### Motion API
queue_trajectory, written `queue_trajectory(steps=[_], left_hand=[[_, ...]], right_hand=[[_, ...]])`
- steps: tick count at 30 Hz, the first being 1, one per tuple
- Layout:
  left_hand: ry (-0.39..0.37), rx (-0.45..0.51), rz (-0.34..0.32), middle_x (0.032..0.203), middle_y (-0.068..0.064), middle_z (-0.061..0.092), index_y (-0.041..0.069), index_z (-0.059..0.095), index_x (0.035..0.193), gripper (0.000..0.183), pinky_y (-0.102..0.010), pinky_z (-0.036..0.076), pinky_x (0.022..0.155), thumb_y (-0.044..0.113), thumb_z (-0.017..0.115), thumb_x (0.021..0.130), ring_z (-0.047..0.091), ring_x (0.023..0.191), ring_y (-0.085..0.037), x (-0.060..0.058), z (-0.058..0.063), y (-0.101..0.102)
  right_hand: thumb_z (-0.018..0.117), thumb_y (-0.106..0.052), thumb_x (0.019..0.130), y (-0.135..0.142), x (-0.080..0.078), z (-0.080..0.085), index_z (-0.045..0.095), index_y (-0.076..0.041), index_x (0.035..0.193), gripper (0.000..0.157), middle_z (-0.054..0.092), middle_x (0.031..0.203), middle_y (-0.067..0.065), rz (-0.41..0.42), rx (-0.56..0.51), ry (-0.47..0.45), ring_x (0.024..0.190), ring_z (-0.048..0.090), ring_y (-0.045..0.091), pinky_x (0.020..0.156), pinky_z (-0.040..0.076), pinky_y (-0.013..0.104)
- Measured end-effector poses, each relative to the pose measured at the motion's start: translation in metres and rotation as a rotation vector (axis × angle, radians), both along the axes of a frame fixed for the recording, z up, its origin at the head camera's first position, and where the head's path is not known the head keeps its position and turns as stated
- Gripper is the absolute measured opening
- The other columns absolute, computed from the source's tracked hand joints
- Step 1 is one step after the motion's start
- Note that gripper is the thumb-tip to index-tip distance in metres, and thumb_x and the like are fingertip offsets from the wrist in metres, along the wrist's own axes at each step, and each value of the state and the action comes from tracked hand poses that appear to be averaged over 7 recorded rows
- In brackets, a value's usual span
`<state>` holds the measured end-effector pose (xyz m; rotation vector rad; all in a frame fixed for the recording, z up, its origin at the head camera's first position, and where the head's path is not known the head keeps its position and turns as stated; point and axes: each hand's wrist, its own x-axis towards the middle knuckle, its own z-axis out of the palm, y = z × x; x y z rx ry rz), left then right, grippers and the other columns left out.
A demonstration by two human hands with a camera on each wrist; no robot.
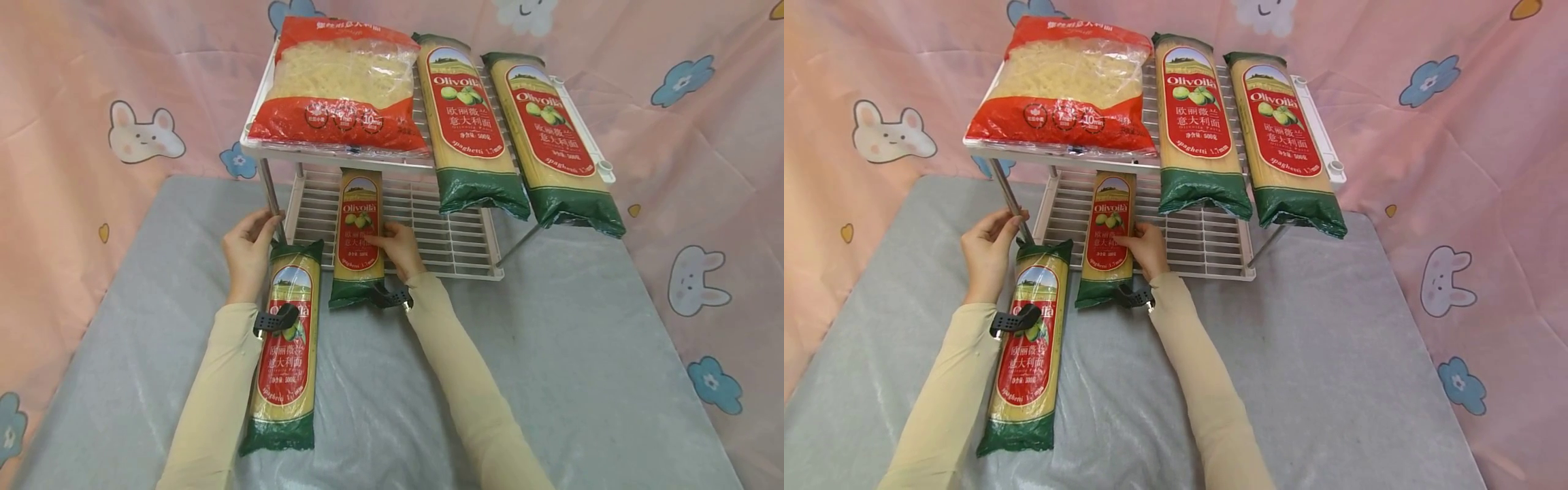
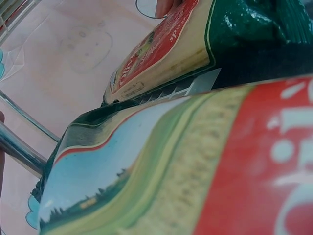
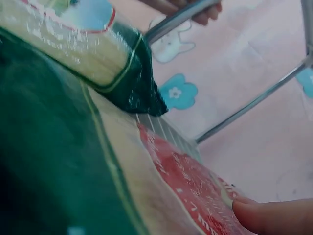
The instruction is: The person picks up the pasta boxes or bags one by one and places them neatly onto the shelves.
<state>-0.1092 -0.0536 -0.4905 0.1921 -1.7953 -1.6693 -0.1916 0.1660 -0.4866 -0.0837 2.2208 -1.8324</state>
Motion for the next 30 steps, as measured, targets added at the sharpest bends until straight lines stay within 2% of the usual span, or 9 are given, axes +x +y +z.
queue_trajectory(steps=[10, 18, 24, 30], left_hand=[[-0.02, -0.021, 0.008, 0.102, -0.018, 0.069, -0.006, 0.068, 0.104, 0.025, -0.024, 0.05, 0.088, 0.014, 0.066, 0.089, 0.065, 0.092, -0.003, 0.0, 0.001, 0.001], [-0.013, -0.023, 0.005, 0.103, -0.02, 0.068, -0.007, 0.067, 0.105, 0.025, -0.024, 0.05, 0.087, 0.013, 0.066, 0.09, 0.064, 0.09, 0.0, 0.001, 0.003, 0.001], [-0.042, -0.04, 0.015, 0.104, -0.019, 0.068, -0.005, 0.068, 0.106, 0.025, -0.024, 0.05, 0.087, 0.014, 0.065, 0.09, 0.063, 0.091, 0.002, 0.002, 0.003, 0.0], [-0.041, -0.035, 0.01, 0.104, -0.019, 0.068, -0.006, 0.067, 0.106, 0.026, -0.024, 0.05, 0.087, 0.014, 0.065, 0.091, 0.063, 0.091, 0.0, 0.002, 0.001, 0.0]], right_hand=[[0.066, 0.0, 0.085, 0.009, 0.021, -0.002, 0.043, 0.009, 0.134, 0.055, 0.052, 0.132, 0.023, -0.023, -0.036, 0.012, 0.119, 0.051, 0.031, 0.098, 0.044, 0.038], [0.067, -0.006, 0.084, 0.024, 0.035, -0.006, 0.048, 0.008, 0.131, 0.052, 0.053, 0.13, 0.021, -0.014, -0.009, 0.038, 0.118, 0.051, 0.031, 0.1, 0.042, 0.039], [0.066, -0.005, 0.084, 0.035, 0.047, -0.01, 0.051, 0.008, 0.129, 0.05, 0.056, 0.127, 0.022, 0.01, -0.043, 0.038, 0.117, 0.053, 0.031, 0.101, 0.041, 0.038], [0.065, 0.0, 0.084, 0.041, 0.061, -0.016, 0.054, 0.012, 0.123, 0.042, 0.058, 0.122, 0.026, -0.007, -0.086, 0.021, 0.112, 0.056, 0.031, 0.096, 0.045, 0.036]])
